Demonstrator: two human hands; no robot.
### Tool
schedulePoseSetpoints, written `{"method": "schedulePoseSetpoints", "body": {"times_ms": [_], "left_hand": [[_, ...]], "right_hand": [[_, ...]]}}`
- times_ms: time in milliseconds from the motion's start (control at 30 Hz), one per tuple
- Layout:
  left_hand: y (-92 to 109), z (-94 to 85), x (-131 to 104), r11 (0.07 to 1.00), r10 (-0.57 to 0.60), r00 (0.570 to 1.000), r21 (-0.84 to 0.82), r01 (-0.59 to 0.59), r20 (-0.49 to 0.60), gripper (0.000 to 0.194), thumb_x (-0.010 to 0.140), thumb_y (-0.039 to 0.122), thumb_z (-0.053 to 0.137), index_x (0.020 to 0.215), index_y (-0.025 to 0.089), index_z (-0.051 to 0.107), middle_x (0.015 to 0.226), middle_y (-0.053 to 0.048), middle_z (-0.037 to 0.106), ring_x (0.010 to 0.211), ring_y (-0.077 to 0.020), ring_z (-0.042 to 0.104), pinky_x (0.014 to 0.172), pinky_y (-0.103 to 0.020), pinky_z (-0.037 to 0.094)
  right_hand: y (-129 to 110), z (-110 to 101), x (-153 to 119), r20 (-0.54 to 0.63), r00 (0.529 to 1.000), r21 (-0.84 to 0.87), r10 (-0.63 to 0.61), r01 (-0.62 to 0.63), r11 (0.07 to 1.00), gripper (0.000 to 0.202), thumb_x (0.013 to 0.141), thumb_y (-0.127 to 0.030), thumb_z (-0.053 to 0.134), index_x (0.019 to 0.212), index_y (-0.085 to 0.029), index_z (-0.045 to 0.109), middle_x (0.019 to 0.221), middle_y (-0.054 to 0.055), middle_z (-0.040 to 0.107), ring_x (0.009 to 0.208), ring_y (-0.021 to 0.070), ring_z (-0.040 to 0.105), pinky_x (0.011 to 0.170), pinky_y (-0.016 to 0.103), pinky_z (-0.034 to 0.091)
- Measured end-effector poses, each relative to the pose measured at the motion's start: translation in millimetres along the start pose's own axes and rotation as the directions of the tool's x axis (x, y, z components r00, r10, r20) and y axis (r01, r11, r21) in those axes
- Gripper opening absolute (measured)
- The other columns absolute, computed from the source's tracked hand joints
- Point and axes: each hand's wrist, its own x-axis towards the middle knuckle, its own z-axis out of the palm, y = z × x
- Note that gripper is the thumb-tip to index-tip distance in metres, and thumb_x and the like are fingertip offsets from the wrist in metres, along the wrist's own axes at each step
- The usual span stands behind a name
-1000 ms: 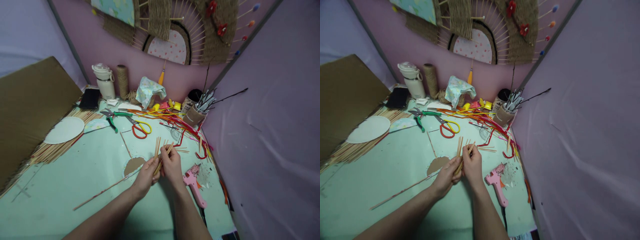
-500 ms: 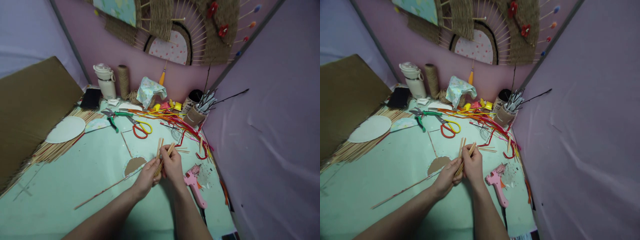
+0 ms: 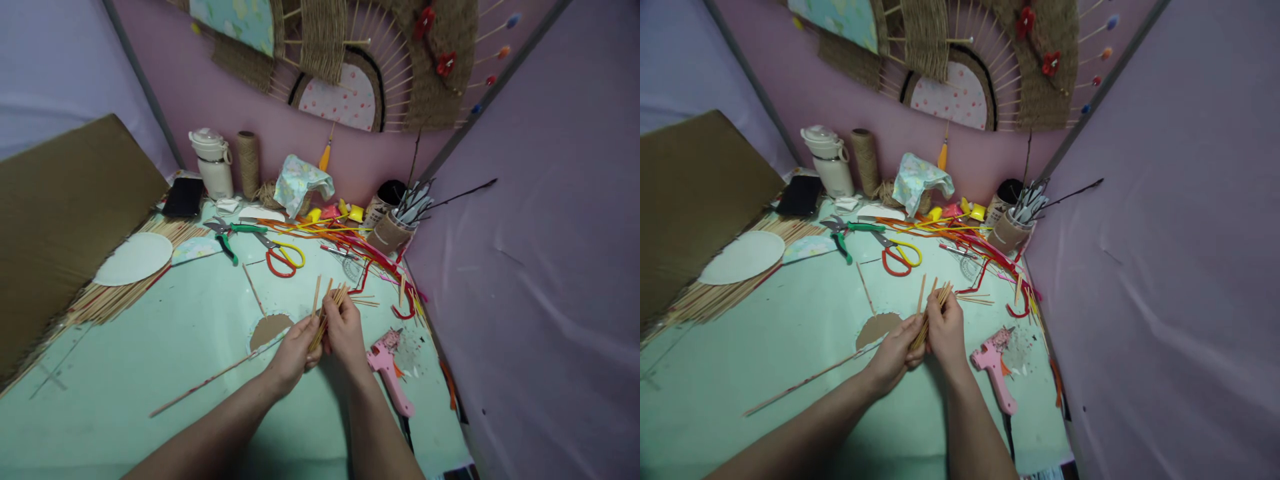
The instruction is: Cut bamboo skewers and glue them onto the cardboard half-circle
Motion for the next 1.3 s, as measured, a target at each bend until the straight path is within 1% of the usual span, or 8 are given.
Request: {"method": "schedulePoseSetpoints", "body": {"times_ms": [233, 500, 600, 700, 767, 867, 1000, 1300], "left_hand": [[-1.6, -3.2, 0.8, 0.999, 0.005, 0.999, 0.033, -0.007, 0.048, 0.055, 0.073, 0.071, 0.061, 0.08, 0.02, 0.043, 0.052, 0.01, 0.044, 0.036, -0.0016, 0.018, 0.037, -0.017, 0.01], [0.3, -0.4, -5.4, 0.945, 0.038, 0.984, 0.315, -0.091, 0.173, 0.053, 0.082, 0.073, 0.043, 0.073, 0.022, 0.037, 0.05, 0.01, 0.034, 0.038, -0.0058, 0.026, 0.039, -0.02, 0.021], [6.1, -1.7, -10.1, 0.722, 0.247, 0.944, 0.608, -0.33, 0.219, 0.038, 0.094, 0.054, 0.04, 0.084, 0.019, 0.051, 0.068, 0.0, 0.057, 0.061, -0.0134, 0.054, 0.058, -0.027, 0.043], [14.8, -5.5, -15.3, 0.27, 0.478, 0.83, 0.851, -0.45, 0.287, 0.022, 0.094, 0.036, 0.048, 0.105, 0.018, 0.057, 0.102, -0.009, 0.065, 0.097, -0.0222, 0.059, 0.086, -0.037, 0.044], [21.4, -9.5, -19.1, 0.01, 0.554, 0.779, 0.933, -0.36, 0.295, 0.024, 0.092, 0.03, 0.052, 0.112, 0.018, 0.056, 0.114, -0.011, 0.063, 0.109, -0.0258, 0.055, 0.094, -0.042, 0.04], [31.4, -18.7, -24.8, -0.235, 0.558, 0.801, 0.967, -0.099, 0.218, 0.042, 0.085, 0.025, 0.064, 0.125, 0.017, 0.052, 0.129, -0.014, 0.057, 0.122, -0.031, 0.047, 0.099, -0.048, 0.035], [40.5, -32.7, -29.3, -0.376, 0.48, 0.868, 0.924, 0.072, 0.128, 0.05, 0.08, 0.023, 0.07, 0.125, 0.015, 0.052, 0.13, -0.014, 0.057, 0.124, -0.0318, 0.045, 0.097, -0.049, 0.035], [26.8, -36.2, -37.9, -0.424, 0.353, 0.891, 0.898, -0.12, 0.285, 0.04, 0.083, 0.008, 0.061, 0.121, 0.018, 0.053, 0.119, -0.01, 0.065, 0.12, -0.0287, 0.049, 0.101, -0.05, 0.03]], "right_hand": [[-3.4, -1.7, 3.6, 0.015, 1.0, -0.004, -0.027, 0.027, 1.0, 0.021, 0.08, -0.041, 0.056, 0.077, -0.021, 0.055, 0.064, -0.005, 0.05, 0.059, 0.0127, 0.046, 0.057, 0.025, 0.039], [-2.9, -8.3, 4.1, 0.293, 0.956, 0.139, 0.03, -0.073, 0.988, 0.041, 0.086, -0.051, 0.05, 0.062, -0.019, 0.057, 0.055, -0.005, 0.039, 0.053, 0.0109, 0.037, 0.053, 0.025, 0.032], [-2.6, -10.8, 7.4, 0.137, 0.991, 0.322, -0.006, -0.039, 0.946, 0.041, 0.087, -0.05, 0.052, 0.058, -0.02, 0.052, 0.055, -0.004, 0.042, 0.053, 0.0111, 0.038, 0.053, 0.026, 0.032], [-6.5, -14.0, 12.6, -0.012, 0.998, 0.527, -0.069, 0.065, 0.847, 0.044, 0.083, -0.047, 0.057, 0.053, -0.021, 0.039, 0.06, -0.003, 0.049, 0.054, 0.0106, 0.042, 0.056, 0.026, 0.036], [-9.9, -15.6, 14.6, -0.067, 0.995, 0.596, -0.077, 0.102, 0.797, 0.046, 0.082, -0.046, 0.058, 0.053, -0.021, 0.034, 0.058, -0.004, 0.048, 0.049, 0.0093, 0.041, 0.052, 0.026, 0.035], [-12.9, -16.2, 14.0, -0.118, 0.988, 0.603, -0.101, 0.152, 0.783, 0.047, 0.083, -0.047, 0.058, 0.053, -0.021, 0.033, 0.054, -0.005, 0.046, 0.044, 0.0084, 0.04, 0.048, 0.026, 0.03], [-13.0, -14.6, 10.3, -0.118, 0.981, 0.573, -0.157, 0.196, 0.796, 0.048, 0.085, -0.047, 0.057, 0.052, -0.021, 0.034, 0.053, -0.005, 0.045, 0.044, 0.0085, 0.039, 0.047, 0.026, 0.029], [-13.9, -13.5, 7.5, -0.097, 0.98, 0.405, -0.176, 0.2, 0.892, 0.05, 0.088, -0.058, 0.045, 0.055, -0.023, 0.031, 0.055, -0.003, 0.042, 0.047, 0.0107, 0.038, 0.05, 0.029, 0.031]]}}
